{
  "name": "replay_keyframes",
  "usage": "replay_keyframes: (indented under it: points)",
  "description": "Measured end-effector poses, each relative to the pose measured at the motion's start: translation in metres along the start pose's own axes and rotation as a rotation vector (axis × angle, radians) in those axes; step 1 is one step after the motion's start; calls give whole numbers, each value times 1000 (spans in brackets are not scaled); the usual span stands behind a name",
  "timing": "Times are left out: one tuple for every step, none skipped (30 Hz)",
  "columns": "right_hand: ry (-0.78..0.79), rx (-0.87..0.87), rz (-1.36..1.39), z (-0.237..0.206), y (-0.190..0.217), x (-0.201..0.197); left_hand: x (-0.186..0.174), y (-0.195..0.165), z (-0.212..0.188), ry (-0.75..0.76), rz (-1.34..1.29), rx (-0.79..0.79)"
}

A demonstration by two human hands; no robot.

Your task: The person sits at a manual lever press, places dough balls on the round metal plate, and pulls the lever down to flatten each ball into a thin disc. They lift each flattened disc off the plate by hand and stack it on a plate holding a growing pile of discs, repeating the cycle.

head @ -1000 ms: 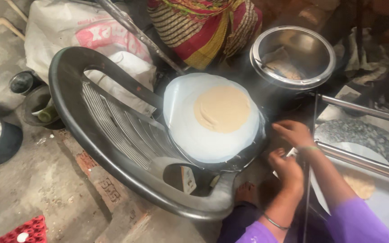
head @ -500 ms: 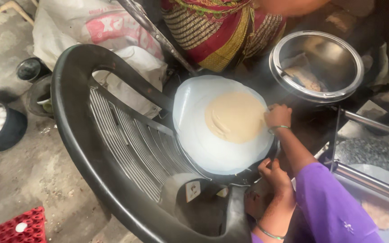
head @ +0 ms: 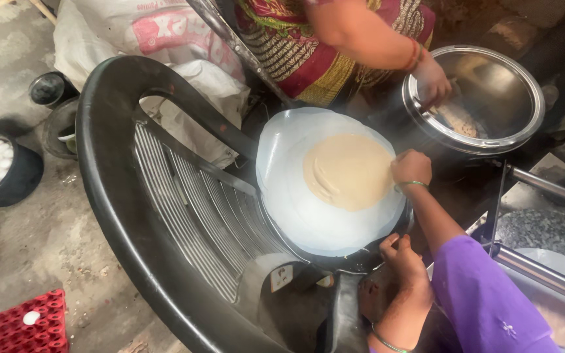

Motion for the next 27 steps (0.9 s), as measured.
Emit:
replay_keyframes:
  points:
    - [-18,31,46,-1,-4,-1,1,4,0,7,-17,-4]
    - [-37,61,92,-2,-9,-2,1,7,0,14,-34,-7]
    - [-56,93,140,-2,-12,-3,2,9,1,20,-49,-10]
    - [-39,125,175,-3,-15,-2,2,11,1,22,-60,-10]
    - [-21,157,210,-4,-17,-1,2,12,1,24,-71,-11]
    - [-4,190,243,-6,-19,1,0,15,1,27,-83,-14]
    - [29,171,268,-7,-17,3,-2,17,1,19,-69,-21]
    - [61,149,292,-9,-17,6,-4,19,1,11,-56,-28]
    - [94,127,316,-10,-16,9,-5,20,2,3,-43,-35]
    - [63,35,226,-11,-11,7,-5,21,2,5,-47,-31]
    - [32,-56,135,-13,-6,5,-5,23,3,7,-49,-29]
    - [-1,-146,45,-14,-1,2,-5,24,4,11,-49,-25]
    - [13,-188,67,-16,2,1,-5,25,6,-2,-53,-2]
    - [27,-231,89,-17,5,-1,-6,25,7,-14,-55,22]
    - [40,-273,112,-17,9,-4,-6,24,8,-27,-58,47]
    - [111,-231,138,-17,9,-5,-7,25,9,-29,-50,42]
    - [183,-188,164,-17,10,-6,-7,26,10,-31,-42,36]
    - [255,-147,188,-17,9,-8,-8,28,11,-34,-35,31]
    - [296,-78,263,-18,9,-11,-9,28,11,-34,-43,19]
    - [336,-7,337,-19,7,-14,-9,28,10,-33,-50,8]
    - [376,64,409,-21,6,-17,-9,27,10,-31,-58,-5]
    - [420,69,505,-24,7,-20,-10,26,8,-41,-80,16]
    - [464,74,601,-26,8,-23,-10,23,8,-51,-102,36]
    - [510,78,696,-30,9,-26,-11,21,7,-62,-126,54]
    - [533,76,719,-33,9,-27,-13,16,7,-99,-137,136]
    - [554,76,744,-36,9,-28,-15,10,7,-134,-145,219]
    - [573,75,770,-39,9,-28,-18,5,6,-167,-152,303]
Point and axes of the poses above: each hand's wrist, its own z-axis towards the middle knuckle, its own x-axis out of the palm, y = z × x, the point moved 5 cm from there along z, towards the middle knuckle, and after that the axes turned 4 degrees about z, right-handed, at the moved point
